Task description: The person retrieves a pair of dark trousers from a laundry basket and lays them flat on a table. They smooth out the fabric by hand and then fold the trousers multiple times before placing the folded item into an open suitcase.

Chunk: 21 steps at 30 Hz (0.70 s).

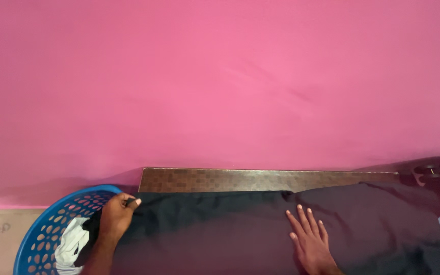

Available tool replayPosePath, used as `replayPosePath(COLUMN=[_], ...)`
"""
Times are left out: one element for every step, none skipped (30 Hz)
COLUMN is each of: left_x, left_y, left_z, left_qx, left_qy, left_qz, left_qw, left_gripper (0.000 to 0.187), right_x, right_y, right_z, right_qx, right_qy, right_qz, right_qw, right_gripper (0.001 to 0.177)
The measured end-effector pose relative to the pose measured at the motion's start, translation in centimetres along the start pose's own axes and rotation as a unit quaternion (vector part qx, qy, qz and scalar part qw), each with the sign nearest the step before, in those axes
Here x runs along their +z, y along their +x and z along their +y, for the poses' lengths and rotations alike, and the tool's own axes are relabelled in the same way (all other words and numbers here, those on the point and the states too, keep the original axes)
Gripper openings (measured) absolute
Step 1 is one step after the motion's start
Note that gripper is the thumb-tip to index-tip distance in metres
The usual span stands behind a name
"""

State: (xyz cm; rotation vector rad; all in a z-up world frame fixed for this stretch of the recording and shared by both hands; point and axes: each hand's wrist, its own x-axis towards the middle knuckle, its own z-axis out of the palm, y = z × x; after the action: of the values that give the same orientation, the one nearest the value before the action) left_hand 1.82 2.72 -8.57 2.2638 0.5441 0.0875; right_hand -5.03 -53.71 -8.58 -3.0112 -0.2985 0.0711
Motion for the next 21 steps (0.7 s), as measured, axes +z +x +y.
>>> replayPosePath(left_x=[-0.1,0.1,0.3,0.5,0.9,1.5,2.3,3.1,4.5,6.5,8.4,10.0,12.0,13.4,13.6,13.3,13.1,12.8,12.5,12.4,12.6], left_y=[-0.1,-0.2,-0.7,-1.8,-3.1,-3.9,-4.7,-5.7,-7.1,-8.4,-9.9,-11.3,-13.0,-14.2,-14.7,-15.0,-15.0,-14.8,-14.5,-14.2,-14.4], left_z=[0.3,1.1,2.1,3.2,4.5,6.1,7.8,9.5,11.3,13.3,15.0,16.2,17.4,18.0,17.5,16.6,16.0,15.6,15.2,15.2,15.4], left_qx=[-0.021,-0.041,-0.060,-0.043,-0.023,-0.001,0.044,0.088,0.127,0.166,0.241,0.220,0.277,0.335,0.352,0.367,0.383,0.384,0.384,0.386,0.382], left_qy=[0.002,0.004,0.005,0.080,0.154,0.227,0.217,0.209,0.181,0.151,0.190,0.094,0.121,0.147,0.152,0.156,0.160,0.171,0.181,0.191,0.201], left_qz=[0.038,0.075,0.111,0.167,0.221,0.275,0.307,0.339,0.280,0.219,0.201,-0.035,-0.040,-0.044,-0.039,-0.035,-0.030,-0.034,-0.036,-0.040,-0.040], left_qw=[0.999,0.996,0.992,0.982,0.963,0.934,0.926,0.913,0.934,0.950,0.930,0.970,0.952,0.930,0.923,0.916,0.909,0.907,0.905,0.902,0.901], left_gripper=[0.036,0.035,0.033,0.031,0.030,0.030,0.034,0.038,0.031,0.025,0.026,0.026,0.034,0.045,0.051,0.057,0.064,0.064,0.065,0.065,0.067], right_x=[-0.1,-0.4,-0.7,-1.0,-1.3,-1.7,-2.1,-2.5,-2.9,-3.3,-3.7,-4.0,-4.3,-4.3,-4.1,-4.2,-4.7,-4.9,-5.1,-5.7,-6.3], right_y=[0.0,-0.1,-0.1,-0.3,-0.4,-0.2,0.0,0.1,0.2,0.5,0.9,0.9,1.0,1.3,1.4,1.5,1.6,1.1,0.5,0.0,-0.2], right_z=[-0.2,-0.2,-0.4,-0.6,-0.9,-1.3,-1.5,-2.0,-2.4,-2.7,-3.1,-2.9,-2.5,-1.9,-1.2,0.3,2.5,4.3,6.0,7.7,9.2], right_qx=[-0.003,-0.003,-0.004,-0.003,-0.002,0.000,0.001,0.000,-0.001,-0.004,-0.007,-0.011,-0.030,-0.048,-0.066,-0.045,-0.024,0.001,0.012,0.024,0.037], right_qy=[0.006,0.010,0.015,0.014,0.013,0.014,0.015,0.018,0.021,0.012,0.003,-0.008,0.004,0.014,0.025,0.002,-0.020,-0.041,-0.042,-0.043,-0.043], right_qz=[-0.002,-0.004,-0.005,-0.003,-0.001,0.003,0.014,0.025,0.036,0.037,0.038,0.036,0.053,0.071,0.090,0.105,0.120,0.134,0.111,0.090,0.068], right_qw=[1.000,1.000,1.000,1.000,1.000,1.000,1.000,1.000,0.999,0.999,0.999,0.999,0.998,0.996,0.993,0.993,0.992,0.990,0.993,0.995,0.996], right_gripper=[0.060,0.060,0.059,0.059,0.059,0.059,0.058,0.058,0.058,0.060,0.061,0.062,0.061,0.061,0.060,0.058,0.057,0.055,0.058,0.061,0.064])
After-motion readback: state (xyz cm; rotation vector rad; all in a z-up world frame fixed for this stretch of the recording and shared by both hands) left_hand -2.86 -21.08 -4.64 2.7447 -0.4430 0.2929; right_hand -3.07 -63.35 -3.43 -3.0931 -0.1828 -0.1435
